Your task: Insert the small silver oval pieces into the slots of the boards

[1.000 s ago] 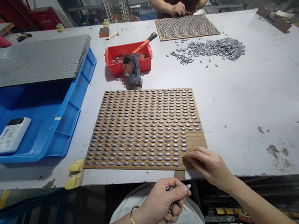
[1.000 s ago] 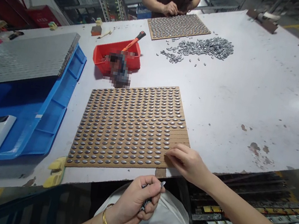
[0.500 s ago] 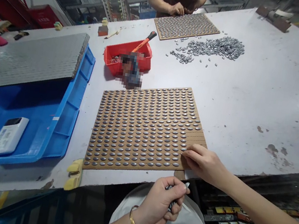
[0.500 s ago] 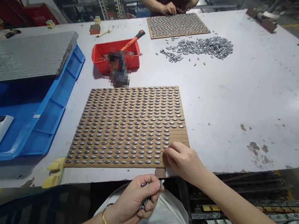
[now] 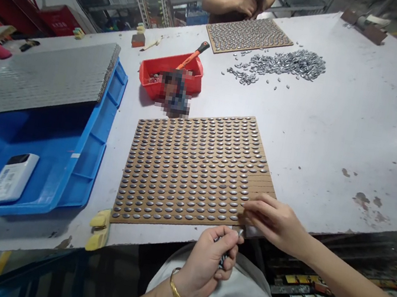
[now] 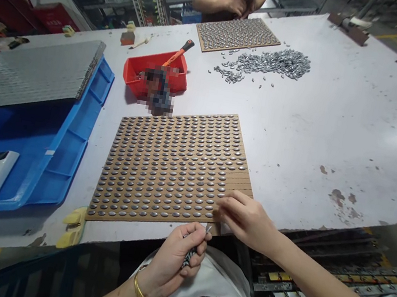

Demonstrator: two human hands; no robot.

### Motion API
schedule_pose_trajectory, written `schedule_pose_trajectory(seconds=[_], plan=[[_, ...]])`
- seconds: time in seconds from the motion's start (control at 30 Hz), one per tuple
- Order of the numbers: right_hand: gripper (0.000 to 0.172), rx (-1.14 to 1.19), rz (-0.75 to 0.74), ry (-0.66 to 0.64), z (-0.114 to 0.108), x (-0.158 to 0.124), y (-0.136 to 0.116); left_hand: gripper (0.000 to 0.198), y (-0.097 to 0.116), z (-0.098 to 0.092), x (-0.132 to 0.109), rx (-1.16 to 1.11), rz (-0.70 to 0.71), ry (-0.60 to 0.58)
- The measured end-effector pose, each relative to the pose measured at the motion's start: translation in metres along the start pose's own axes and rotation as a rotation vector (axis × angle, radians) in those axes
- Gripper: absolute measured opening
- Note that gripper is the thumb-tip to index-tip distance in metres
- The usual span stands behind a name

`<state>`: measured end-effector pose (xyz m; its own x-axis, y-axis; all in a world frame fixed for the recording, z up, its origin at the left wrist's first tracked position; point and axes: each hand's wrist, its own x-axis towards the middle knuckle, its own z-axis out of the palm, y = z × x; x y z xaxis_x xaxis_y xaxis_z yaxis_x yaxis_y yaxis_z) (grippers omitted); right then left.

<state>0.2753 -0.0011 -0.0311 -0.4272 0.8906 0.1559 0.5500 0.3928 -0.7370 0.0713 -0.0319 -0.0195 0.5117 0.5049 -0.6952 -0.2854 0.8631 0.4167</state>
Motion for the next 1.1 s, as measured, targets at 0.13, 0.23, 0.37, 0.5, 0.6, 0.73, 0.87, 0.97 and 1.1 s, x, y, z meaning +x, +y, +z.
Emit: schedule_pose_trajectory(seconds=[0.13,0.23,0.37,0.5,0.6,0.73,0.87,0.97,1.1], plan=[[0.013,0.319,0.005,-0.166,-0.009,-0.005,-0.023,0.028,-0.001,0.000,0.001,0.062,-0.005,-0.001],[0.014,0.371,0.034,-0.229,-0.010,-0.009,-0.025,0.027,-0.003,0.001,0.003,0.097,-0.024,-0.013],[0.014,0.227,0.026,-0.086,-0.004,-0.015,-0.009,0.026,-0.005,0.001,0.005,0.056,-0.026,0.022],[0.020,-0.116,-0.106,0.084,0.008,-0.016,0.012,0.019,-0.007,0.002,0.004,-0.033,-0.021,0.050],[0.023,-0.290,-0.184,0.067,0.012,-0.013,0.019,0.018,-0.008,0.003,0.003,-0.020,-0.046,0.003],[0.023,-0.370,-0.232,0.000,0.009,-0.010,0.020,0.017,-0.010,0.004,0.004,0.011,-0.063,-0.016],[0.023,-0.386,-0.208,-0.036,0.007,-0.009,0.019,0.018,-0.011,0.004,0.004,0.025,-0.047,-0.036],[0.024,-0.381,-0.196,-0.059,0.007,-0.007,0.018,0.022,-0.012,0.003,0.003,0.040,-0.027,-0.053],[0.027,-0.386,-0.206,-0.072,0.008,-0.007,0.017,0.027,-0.013,0.001,0.002,0.045,0.002,-0.046]])
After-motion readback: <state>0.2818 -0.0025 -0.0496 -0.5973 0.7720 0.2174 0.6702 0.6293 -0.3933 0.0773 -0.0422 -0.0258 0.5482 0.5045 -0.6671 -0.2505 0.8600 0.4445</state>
